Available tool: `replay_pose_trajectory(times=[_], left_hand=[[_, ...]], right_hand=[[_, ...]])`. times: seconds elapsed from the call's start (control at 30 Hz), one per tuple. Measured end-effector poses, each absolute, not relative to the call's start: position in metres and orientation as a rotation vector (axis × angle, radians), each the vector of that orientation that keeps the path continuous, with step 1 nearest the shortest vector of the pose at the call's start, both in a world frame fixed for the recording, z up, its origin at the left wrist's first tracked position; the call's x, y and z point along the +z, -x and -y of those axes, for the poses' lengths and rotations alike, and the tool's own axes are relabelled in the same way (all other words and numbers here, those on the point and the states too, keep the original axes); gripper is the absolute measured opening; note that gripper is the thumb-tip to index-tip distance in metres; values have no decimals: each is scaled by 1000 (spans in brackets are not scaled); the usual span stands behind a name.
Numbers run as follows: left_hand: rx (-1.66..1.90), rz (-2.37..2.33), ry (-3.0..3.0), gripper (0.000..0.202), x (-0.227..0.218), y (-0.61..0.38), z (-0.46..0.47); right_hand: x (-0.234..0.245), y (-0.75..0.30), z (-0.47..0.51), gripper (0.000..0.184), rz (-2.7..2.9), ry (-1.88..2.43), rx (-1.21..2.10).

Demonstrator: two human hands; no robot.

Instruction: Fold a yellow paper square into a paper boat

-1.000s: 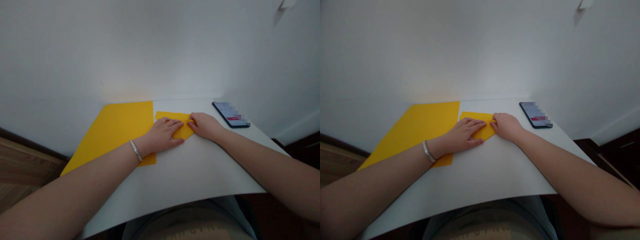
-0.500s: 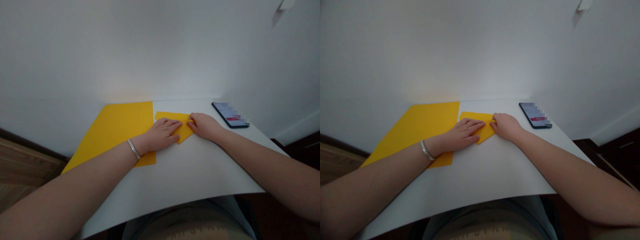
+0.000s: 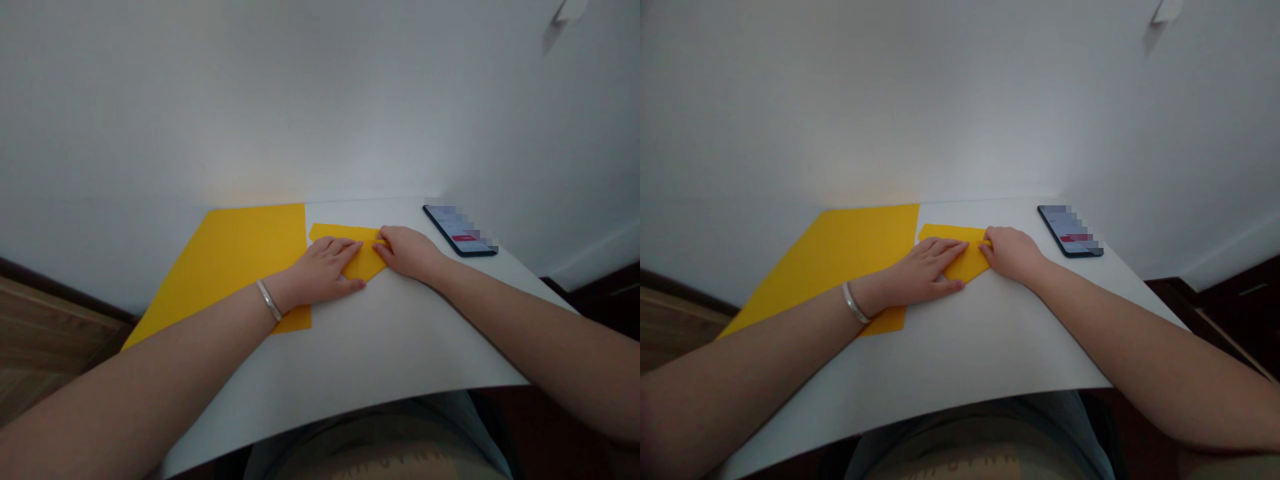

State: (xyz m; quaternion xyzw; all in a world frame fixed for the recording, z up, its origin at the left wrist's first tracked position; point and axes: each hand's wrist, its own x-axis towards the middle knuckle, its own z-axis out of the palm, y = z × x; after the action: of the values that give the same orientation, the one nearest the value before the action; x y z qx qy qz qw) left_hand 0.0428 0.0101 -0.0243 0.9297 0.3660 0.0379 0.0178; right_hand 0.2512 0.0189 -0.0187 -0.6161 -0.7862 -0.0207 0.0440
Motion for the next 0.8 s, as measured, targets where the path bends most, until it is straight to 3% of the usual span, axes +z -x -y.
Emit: replay_pose_trajectory(times=[0.8], left_hand=[[117,-1109,-2913,73,-22,-41,-10]], right_hand=[[-19,-252,-19,26,2408,1879,-93]])
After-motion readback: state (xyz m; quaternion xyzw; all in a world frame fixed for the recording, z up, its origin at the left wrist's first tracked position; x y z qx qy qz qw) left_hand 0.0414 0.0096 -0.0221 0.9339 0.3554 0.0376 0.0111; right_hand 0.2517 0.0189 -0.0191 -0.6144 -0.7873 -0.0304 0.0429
